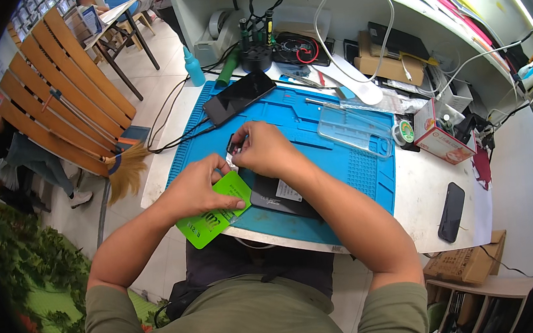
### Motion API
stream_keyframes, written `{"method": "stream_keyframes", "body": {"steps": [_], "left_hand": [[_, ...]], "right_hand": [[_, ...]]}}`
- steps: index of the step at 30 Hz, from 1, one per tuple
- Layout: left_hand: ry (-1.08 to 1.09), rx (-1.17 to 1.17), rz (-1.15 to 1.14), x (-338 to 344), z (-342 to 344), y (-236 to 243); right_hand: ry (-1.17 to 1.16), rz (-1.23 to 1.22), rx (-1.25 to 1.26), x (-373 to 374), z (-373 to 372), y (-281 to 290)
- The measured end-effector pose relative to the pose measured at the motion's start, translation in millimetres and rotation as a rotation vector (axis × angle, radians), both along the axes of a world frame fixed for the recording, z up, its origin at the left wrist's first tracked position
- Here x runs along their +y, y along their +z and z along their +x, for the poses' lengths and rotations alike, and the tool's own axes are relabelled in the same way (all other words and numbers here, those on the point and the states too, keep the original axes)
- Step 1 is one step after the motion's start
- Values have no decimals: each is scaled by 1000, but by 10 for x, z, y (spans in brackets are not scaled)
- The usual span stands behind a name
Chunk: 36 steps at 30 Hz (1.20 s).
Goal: The person removes screws from the internal chassis of a mobile phone using a screwdriver on a blue workspace mat. They handle the phone body and the detached back cover.
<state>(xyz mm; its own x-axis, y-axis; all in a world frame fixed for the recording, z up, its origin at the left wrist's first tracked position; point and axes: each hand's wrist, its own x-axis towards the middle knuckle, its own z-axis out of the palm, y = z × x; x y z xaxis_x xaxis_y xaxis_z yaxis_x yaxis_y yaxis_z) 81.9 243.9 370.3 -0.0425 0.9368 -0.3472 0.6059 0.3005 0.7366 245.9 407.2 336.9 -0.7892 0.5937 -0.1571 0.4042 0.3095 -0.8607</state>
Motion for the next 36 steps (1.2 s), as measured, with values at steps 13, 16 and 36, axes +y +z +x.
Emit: {"method": "stream_keyframes", "body": {"steps": [13,16,36], "left_hand": [[-45,-139,-66,32,-40,-53],[-51,-195,-72,41,-54,-45],[104,-538,78,-36,76,-210]], "right_hand": [[256,625,-371,-437,915,469],[299,488,-380,-305,806,533],[-90,-422,157,-61,836,168]]}}
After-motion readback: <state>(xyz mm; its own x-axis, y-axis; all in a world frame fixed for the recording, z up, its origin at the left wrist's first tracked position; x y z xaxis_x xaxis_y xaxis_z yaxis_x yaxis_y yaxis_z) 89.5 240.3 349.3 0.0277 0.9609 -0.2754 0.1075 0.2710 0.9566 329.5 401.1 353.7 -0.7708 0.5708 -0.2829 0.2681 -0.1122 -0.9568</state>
